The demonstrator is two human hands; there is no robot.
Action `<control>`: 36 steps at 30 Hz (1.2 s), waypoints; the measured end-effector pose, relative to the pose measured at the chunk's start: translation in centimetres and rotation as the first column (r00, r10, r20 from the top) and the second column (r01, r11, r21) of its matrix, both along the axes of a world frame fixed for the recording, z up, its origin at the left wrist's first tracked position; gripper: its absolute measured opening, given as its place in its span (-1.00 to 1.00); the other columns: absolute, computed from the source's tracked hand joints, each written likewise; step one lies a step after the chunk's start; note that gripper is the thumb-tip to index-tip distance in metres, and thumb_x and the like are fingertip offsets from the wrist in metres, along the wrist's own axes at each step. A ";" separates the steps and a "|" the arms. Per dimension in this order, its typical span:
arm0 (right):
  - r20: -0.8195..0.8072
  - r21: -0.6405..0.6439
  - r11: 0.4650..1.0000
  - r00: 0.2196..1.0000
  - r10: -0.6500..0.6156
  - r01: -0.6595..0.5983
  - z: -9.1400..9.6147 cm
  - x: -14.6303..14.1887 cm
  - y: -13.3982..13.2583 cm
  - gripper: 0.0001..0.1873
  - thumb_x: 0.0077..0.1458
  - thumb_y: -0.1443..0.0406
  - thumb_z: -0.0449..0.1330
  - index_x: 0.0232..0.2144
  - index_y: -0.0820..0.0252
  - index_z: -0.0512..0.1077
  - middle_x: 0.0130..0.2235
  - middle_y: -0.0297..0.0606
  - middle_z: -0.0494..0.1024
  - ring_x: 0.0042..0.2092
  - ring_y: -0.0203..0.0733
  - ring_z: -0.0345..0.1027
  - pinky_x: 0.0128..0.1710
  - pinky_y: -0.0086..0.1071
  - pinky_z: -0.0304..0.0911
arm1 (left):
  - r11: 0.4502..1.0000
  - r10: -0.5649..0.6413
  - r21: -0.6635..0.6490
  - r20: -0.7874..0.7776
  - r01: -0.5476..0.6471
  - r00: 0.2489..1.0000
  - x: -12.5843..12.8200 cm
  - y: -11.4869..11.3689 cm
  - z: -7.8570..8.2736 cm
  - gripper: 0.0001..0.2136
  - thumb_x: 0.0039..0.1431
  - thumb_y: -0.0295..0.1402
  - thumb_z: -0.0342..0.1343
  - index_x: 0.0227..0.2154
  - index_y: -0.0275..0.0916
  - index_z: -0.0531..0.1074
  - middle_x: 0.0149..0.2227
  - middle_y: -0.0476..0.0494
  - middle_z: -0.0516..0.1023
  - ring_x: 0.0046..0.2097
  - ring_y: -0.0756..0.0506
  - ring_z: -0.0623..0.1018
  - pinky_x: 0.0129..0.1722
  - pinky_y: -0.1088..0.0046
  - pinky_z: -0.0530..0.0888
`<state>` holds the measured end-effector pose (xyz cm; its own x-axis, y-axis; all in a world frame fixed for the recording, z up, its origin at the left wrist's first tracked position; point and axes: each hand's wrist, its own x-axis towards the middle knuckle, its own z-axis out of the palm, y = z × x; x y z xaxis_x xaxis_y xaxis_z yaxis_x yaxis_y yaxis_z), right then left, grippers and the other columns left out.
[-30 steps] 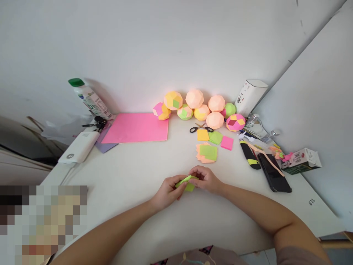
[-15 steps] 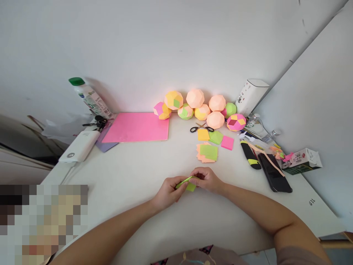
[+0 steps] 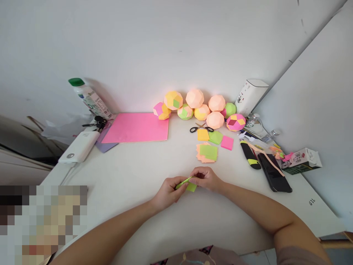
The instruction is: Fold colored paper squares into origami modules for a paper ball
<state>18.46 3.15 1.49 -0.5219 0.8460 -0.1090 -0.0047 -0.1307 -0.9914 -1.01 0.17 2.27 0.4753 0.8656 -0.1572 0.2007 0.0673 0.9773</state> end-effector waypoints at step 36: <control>0.118 0.189 0.982 0.992 -0.040 0.017 -0.7 0.0 -0.5 -0.71 0.10 0.10 0.18 -0.30 0.22 0.48 -0.45 -0.31 0.47 -0.52 -0.34 0.32 -0.55 -0.43 0.28 | 0.972 0.137 -0.209 0.135 -0.107 0.981 0.0 0.9 -0.4 -0.67 0.02 -0.06 0.17 -0.34 -0.25 0.36 -0.67 0.14 0.32 -0.69 0.11 0.23 -0.68 0.58 0.18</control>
